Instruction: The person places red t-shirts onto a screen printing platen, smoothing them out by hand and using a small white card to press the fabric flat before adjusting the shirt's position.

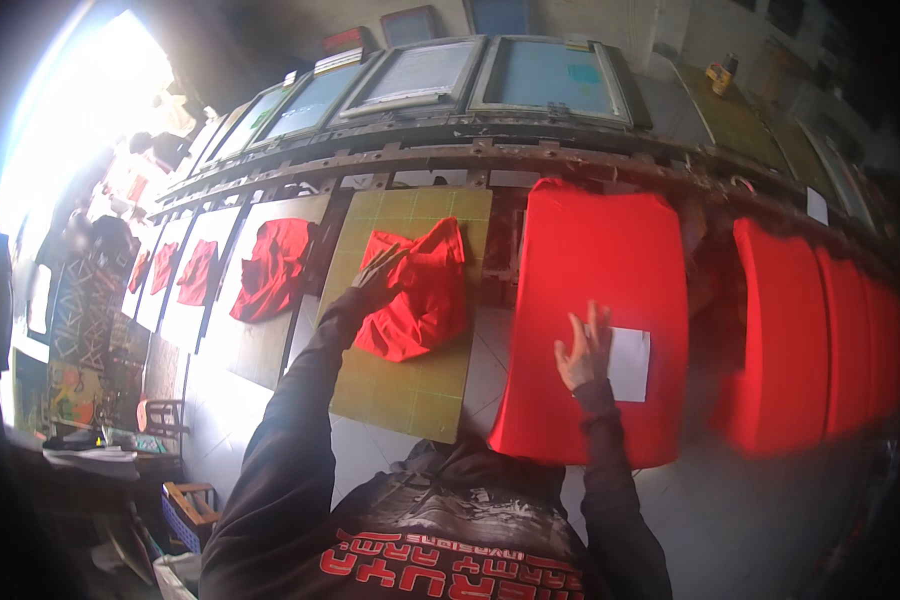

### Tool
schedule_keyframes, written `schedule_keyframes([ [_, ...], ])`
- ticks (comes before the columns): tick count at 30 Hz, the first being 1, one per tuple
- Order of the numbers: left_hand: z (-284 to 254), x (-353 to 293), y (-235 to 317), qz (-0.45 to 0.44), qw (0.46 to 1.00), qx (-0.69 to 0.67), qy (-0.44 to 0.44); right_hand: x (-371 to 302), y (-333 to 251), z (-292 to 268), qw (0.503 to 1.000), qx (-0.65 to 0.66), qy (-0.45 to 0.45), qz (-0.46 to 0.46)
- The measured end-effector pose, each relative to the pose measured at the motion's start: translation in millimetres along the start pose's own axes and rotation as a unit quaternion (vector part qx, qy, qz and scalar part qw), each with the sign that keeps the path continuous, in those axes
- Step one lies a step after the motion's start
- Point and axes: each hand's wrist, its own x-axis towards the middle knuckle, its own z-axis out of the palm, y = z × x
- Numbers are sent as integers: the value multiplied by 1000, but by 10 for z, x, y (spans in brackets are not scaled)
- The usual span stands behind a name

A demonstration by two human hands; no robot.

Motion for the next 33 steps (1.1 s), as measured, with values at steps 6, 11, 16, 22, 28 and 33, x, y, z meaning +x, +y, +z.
schedule_keyframes([
  [6,-163,361,-234,-21,970,-16,-241,785,-1257,681,963,265,-10,-46],
  [11,-1002,294,-149,176,976,-120,-47,1383,-1783,1266,957,251,-104,-104],
  [16,-1865,122,-677,207,960,-163,95,1811,-1718,1199,960,230,-157,-35],
  [22,-2598,-26,-1207,-29,864,-499,57,2405,-2428,-327,880,466,-36,-87],
  [28,-3305,351,-1144,4,924,-279,262,2645,-2792,-1202,874,447,106,-160],
  [33,-3767,571,-1125,80,859,-427,272,2606,-2798,-1761,769,623,33,-136],
])
